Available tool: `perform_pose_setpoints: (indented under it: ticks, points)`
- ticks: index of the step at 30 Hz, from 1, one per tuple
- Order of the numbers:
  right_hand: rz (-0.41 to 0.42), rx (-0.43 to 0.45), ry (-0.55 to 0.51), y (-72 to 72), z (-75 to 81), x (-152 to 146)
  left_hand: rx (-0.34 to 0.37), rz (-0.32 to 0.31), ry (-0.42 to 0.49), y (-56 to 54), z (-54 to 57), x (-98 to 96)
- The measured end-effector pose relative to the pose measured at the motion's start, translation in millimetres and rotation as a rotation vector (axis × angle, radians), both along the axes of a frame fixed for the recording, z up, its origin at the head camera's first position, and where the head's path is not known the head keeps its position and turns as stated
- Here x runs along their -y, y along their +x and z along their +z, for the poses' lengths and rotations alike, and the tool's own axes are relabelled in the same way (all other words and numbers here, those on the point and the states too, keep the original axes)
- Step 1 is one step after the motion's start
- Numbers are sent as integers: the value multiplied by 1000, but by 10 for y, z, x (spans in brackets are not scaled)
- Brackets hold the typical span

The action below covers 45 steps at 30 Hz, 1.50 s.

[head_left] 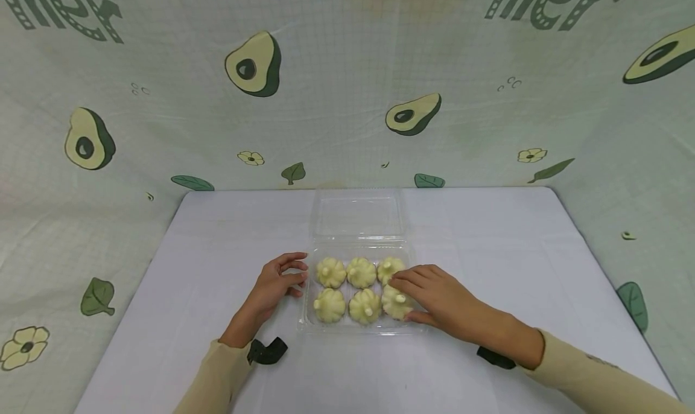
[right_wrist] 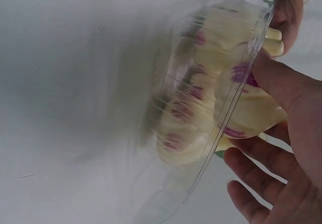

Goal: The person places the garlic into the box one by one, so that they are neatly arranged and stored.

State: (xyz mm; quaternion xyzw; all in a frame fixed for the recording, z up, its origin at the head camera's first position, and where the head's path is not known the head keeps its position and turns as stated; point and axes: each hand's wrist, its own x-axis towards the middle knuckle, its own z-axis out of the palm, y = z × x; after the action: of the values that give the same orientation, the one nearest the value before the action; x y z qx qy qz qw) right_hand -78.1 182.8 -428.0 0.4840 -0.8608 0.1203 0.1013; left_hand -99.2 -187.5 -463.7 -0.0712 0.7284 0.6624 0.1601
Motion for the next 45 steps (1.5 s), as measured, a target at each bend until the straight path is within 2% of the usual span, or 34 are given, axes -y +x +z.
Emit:
perform_pose_setpoints:
  ticks: [7, 14, 20, 32, 45]
  points:
    - [-22, 32, 58, -12, 10, 28, 0, -1, 5, 4, 10, -2]
    - [4, -11, 92, -23, 34, 87, 0, 4, 8, 2, 13, -4]
    - [-4, 36, 150, -42, 45, 134, 1, 3, 8, 9, 9, -1]
    - [-16, 73, 217, -68, 92, 216, -4, 0, 4, 3, 6, -6]
    - [-20, 78, 293, -92, 106, 277, 0, 3, 2, 3, 3, -7]
